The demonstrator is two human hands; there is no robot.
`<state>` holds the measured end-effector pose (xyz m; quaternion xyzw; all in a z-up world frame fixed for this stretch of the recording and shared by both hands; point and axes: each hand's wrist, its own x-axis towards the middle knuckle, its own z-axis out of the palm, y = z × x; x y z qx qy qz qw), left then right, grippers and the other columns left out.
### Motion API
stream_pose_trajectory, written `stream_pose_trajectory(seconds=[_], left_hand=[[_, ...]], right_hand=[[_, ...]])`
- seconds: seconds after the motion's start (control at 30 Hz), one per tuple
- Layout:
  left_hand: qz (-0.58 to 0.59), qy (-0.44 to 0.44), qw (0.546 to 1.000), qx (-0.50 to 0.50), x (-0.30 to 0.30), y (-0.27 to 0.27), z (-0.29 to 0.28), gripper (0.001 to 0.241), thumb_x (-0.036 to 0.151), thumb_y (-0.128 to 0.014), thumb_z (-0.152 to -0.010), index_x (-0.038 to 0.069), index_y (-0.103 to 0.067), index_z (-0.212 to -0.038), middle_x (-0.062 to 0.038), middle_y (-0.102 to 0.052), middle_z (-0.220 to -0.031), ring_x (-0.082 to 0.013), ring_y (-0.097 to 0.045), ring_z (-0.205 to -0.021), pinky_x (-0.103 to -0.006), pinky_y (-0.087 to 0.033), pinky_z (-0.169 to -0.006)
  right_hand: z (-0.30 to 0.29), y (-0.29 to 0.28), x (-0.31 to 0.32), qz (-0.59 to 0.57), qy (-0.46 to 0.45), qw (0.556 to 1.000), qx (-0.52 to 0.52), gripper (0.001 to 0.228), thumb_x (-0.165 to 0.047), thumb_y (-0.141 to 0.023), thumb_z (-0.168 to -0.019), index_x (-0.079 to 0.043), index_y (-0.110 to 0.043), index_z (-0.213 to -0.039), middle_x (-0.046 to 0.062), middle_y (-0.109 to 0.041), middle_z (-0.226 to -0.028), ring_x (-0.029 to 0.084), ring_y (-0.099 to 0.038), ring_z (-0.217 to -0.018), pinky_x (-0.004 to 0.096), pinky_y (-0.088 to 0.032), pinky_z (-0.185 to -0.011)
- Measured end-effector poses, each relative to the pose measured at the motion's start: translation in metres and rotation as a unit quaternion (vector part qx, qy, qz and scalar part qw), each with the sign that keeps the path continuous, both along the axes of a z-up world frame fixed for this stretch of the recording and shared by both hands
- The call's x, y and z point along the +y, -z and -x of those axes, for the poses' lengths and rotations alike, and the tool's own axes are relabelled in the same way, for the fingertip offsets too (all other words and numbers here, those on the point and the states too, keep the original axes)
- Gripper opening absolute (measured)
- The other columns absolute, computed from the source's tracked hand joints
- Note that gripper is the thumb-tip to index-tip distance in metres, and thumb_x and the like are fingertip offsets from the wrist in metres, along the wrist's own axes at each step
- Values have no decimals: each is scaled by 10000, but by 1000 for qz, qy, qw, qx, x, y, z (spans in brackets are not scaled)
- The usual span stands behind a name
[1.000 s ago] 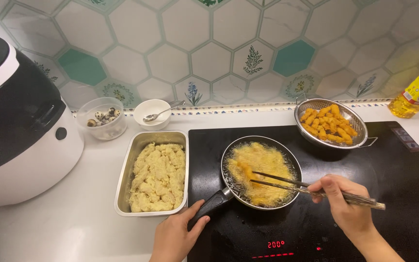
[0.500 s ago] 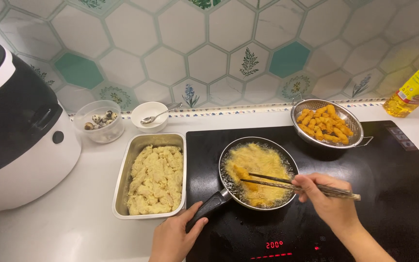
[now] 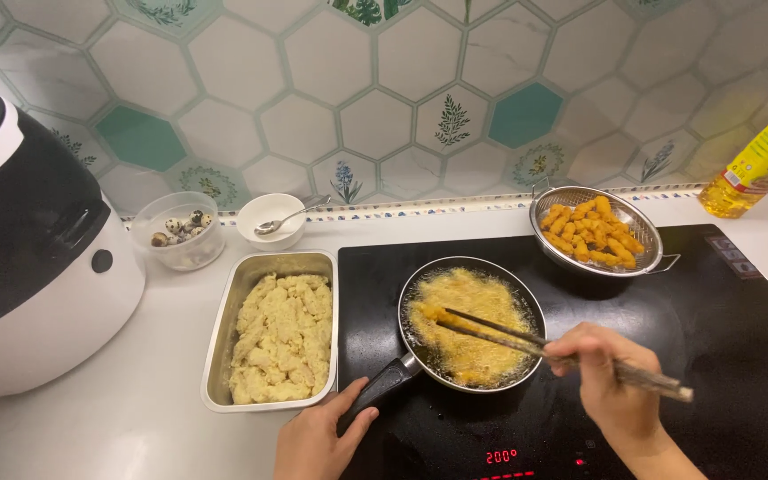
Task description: The recorder is deep-frying small dough-like pieces of food in a pan on an electric stove using chopsticks to flip and move them.
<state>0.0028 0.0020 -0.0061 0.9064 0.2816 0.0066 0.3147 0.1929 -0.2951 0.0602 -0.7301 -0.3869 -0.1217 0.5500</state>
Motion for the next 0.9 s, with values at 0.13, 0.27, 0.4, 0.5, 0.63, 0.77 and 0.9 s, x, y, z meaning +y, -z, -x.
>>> stream_pose_trajectory(seconds=[0.13, 0.27, 0.4, 0.5, 0.63, 0.77, 0.9], left_hand=[[-7, 4, 1000, -17, 0, 0, -1, 546, 530, -739, -808, 433, -681, -1343, -15, -765, -828, -191, -735, -673, -350, -584, -685], [-3, 0, 1000, 29, 3, 8, -4, 571, 532, -727, -815, 461, -645, -1375, 8, -789, -919, -183, -773, -789, -340, -597, -781], [-40, 47, 996, -68, 13, 32, -9, 563, 512, -772, -802, 385, -686, -1344, -43, -796, -1067, -213, -740, -1019, -375, -567, -866], [16, 22, 998, 62, 21, 48, -14, 611, 531, -732, -811, 442, -629, -1407, 0, -778, -1086, -158, -725, -1149, -314, -552, -1005], [-22, 103, 989, -100, 36, 109, -17, 583, 417, -821, -807, 270, -692, -1356, -115, -805, -1043, -261, -673, -1206, -383, -441, -1072], [49, 37, 995, -80, 40, 148, -22, 651, 405, -852, -748, 304, -692, -1371, -69, -846, -965, -164, -742, -1178, -335, -429, -1153], [3, 119, 986, -116, 104, 295, -56, 686, 416, -916, -752, 210, -667, -1358, -115, -808, -1056, -266, -660, -1239, -417, -350, -1146]], right_hand=[[-30, 15, -14, -102, 100, 974, 174, 581, -482, -433, -1090, 12, -664, -890, 127, -692, -762, 216, -690, -670, 318, -568, -638], [-61, 39, -36, -190, 189, 882, 387, 654, -585, -382, -1102, 24, -579, -968, 149, -650, -794, 276, -705, -742, 352, -544, -663], [-72, 60, -43, -227, 196, 845, 442, 683, -628, -368, -1112, 16, -568, -1002, 130, -618, -773, 266, -674, -746, 342, -536, -696], [-74, 67, -45, -228, 195, 833, 465, 680, -621, -369, -1093, 18, -581, -1001, 124, -603, -745, 269, -666, -743, 355, -537, -709], [-78, 72, -49, -234, 202, 819, 484, 675, -615, -380, -1095, 21, -591, -1005, 118, -590, -732, 263, -653, -741, 349, -523, -719], [-76, 58, -44, -225, 216, 814, 490, 670, -596, -389, -1089, 37, -583, -982, 141, -599, -726, 265, -649, -722, 360, -535, -712], [-84, 61, -51, -247, 210, 814, 481, 645, -582, -403, -1096, 24, -572, -958, 134, -591, -725, 235, -604, -681, 390, -584, -722]])
